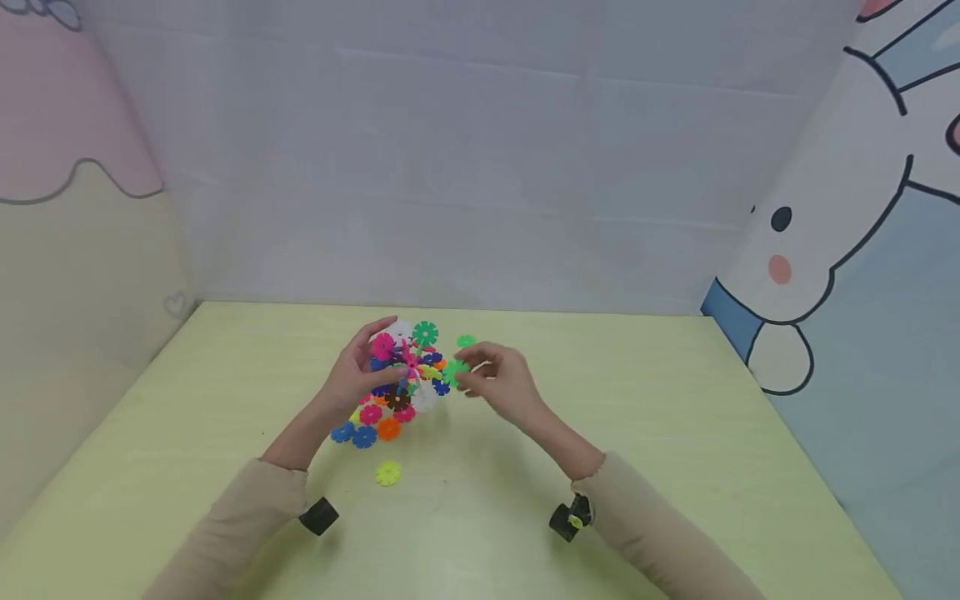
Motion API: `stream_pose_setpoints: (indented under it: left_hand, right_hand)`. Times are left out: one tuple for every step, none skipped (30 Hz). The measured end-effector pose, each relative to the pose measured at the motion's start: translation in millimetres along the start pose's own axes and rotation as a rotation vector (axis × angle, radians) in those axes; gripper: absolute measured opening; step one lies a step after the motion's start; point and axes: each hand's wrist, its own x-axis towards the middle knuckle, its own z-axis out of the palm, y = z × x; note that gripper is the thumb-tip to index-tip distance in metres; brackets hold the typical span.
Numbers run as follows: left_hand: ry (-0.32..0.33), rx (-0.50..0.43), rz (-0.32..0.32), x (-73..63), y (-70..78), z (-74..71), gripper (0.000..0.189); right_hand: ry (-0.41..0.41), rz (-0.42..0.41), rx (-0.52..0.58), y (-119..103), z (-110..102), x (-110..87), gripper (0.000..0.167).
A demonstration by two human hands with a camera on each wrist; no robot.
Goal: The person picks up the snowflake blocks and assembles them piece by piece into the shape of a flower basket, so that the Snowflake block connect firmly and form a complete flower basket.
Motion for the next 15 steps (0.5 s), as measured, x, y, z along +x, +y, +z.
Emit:
stream_pose_setpoints:
  left_hand:
    - [-0.001, -0.003, 0.003, 0.0, 0.1, 3.6, 0.068]
    - [-0.006, -0.006, 0.008, 0.2, 0.1, 7.2, 0.068]
    - [-0.010, -0.012, 0.014, 0.2, 0.2, 10.9, 0.068]
    - [-0.013, -0.012, 0.017, -0.2, 0.6, 14.6, 0.068]
    - [-0.018, -0.013, 0.023, -0.3, 0.5, 17.7, 0.068]
    - [-0.019, -0.007, 0.029, -0.6, 0.3, 20.7, 0.068]
    - [-0.019, -0.004, 0.038, -1.0, -0.2, 23.3, 0.068]
    - [-0.021, -0.002, 0.049, -1.3, -0.7, 25.5, 0.068]
    - [-0.019, 0.003, 0.058, -1.7, -1.3, 27.3, 0.068]
    - [-0.018, 0.007, 0.067, -2.2, -2.0, 28.7, 0.068]
    - [-0.016, 0.010, 0.076, -2.5, -2.7, 29.7, 0.068]
    - [-0.012, 0.012, 0.084, -2.9, -3.3, 30.7, 0.068]
    - [-0.010, 0.011, 0.090, -3.4, -3.6, 31.4, 0.068]
    - [-0.009, 0.011, 0.097, -3.9, -3.8, 32.1, 0.068]
    - [-0.007, 0.012, 0.101, -4.5, -3.9, 32.6, 0.068]
  right_hand:
    - [0.068, 0.005, 0.021, -0.3, -2.6, 1.7, 0.022]
    - [0.124, 0.012, 0.040, -0.1, -4.5, 3.2, 0.022]
    - [0.168, 0.026, 0.062, 0.8, -5.9, 4.4, 0.022]
    - [0.197, 0.040, 0.085, 1.9, -6.5, 5.1, 0.023]
    - [0.217, 0.053, 0.102, 3.1, -6.7, 5.5, 0.024]
    - [0.227, 0.066, 0.117, 4.6, -6.4, 5.5, 0.024]
    - [0.233, 0.075, 0.126, 5.9, -5.8, 5.1, 0.025]
    - [0.240, 0.081, 0.129, 7.1, -5.0, 4.5, 0.026]
    - [0.249, 0.085, 0.135, 8.5, -4.1, 3.9, 0.026]
    - [0.260, 0.085, 0.140, 9.3, -3.1, 3.3, 0.026]
    - [0.273, 0.082, 0.146, 10.0, -2.1, 2.7, 0.025]
    - [0.285, 0.078, 0.153, 10.3, -1.1, 2.2, 0.025]
    - [0.294, 0.071, 0.157, 10.6, 0.0, 1.9, 0.025]
    - [0.299, 0.064, 0.166, 10.7, 1.2, 1.8, 0.024]
    - [0.303, 0.057, 0.175, 10.8, 2.3, 1.9, 0.024]
